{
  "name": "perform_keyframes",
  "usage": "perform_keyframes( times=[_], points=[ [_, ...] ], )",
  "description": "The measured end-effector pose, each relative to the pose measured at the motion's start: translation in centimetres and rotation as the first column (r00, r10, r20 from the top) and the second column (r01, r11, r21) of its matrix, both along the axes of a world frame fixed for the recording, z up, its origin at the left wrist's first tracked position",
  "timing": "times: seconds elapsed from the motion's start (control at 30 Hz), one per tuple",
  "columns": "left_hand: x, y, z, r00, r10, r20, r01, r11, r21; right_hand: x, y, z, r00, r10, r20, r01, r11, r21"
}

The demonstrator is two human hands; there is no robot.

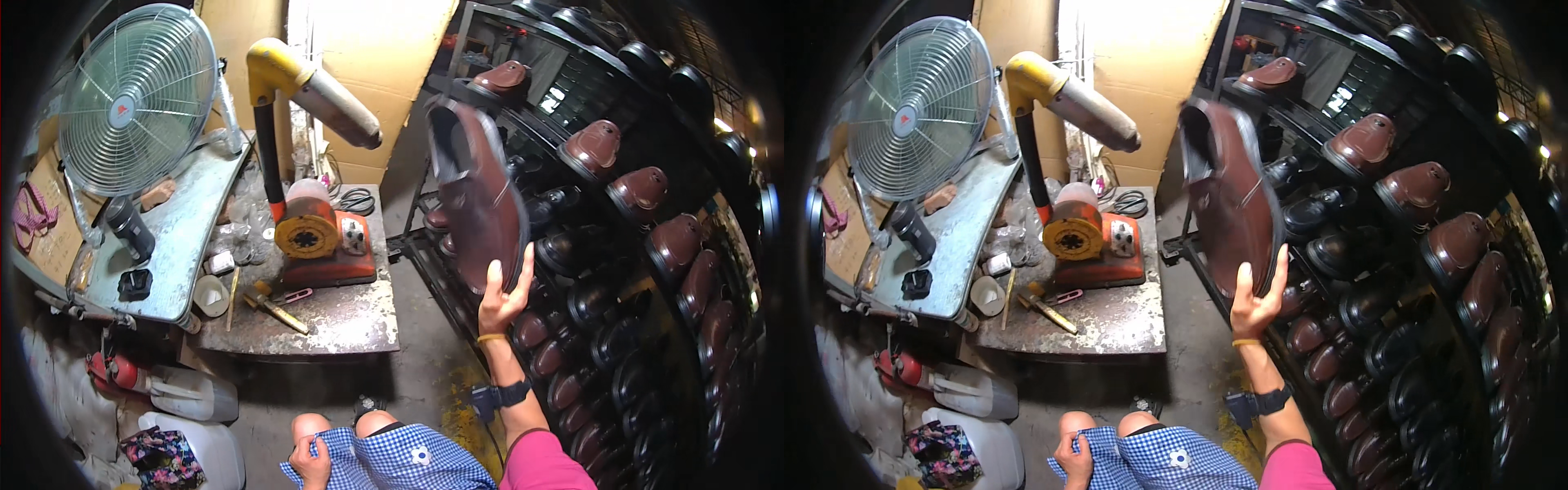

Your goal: The person picks up a shoe from a rack, rubs its surface with a brush, and then holds it against a machine arm before returning it to the rack.

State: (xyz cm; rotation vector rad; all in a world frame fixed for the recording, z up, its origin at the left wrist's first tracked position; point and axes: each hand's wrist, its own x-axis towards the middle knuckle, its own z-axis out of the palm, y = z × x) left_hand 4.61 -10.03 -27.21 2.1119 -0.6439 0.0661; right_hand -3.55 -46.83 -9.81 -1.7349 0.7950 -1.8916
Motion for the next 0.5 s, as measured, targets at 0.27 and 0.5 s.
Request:
perform_keyframes(
  times=[0.27,0.5],
  points=[
    [-0.3,-0.1,0.7,0.997,-0.023,-0.075,0.028,0.997,0.067,5.1,-13.4,12.0,0.904,-0.324,0.280,0.369,0.920,-0.128],
    [-0.2,0.6,0.4,0.996,-0.018,-0.083,0.027,0.993,0.112,6.4,-18.1,17.0,0.954,0.070,0.292,-0.250,0.720,0.647]
  ],
)
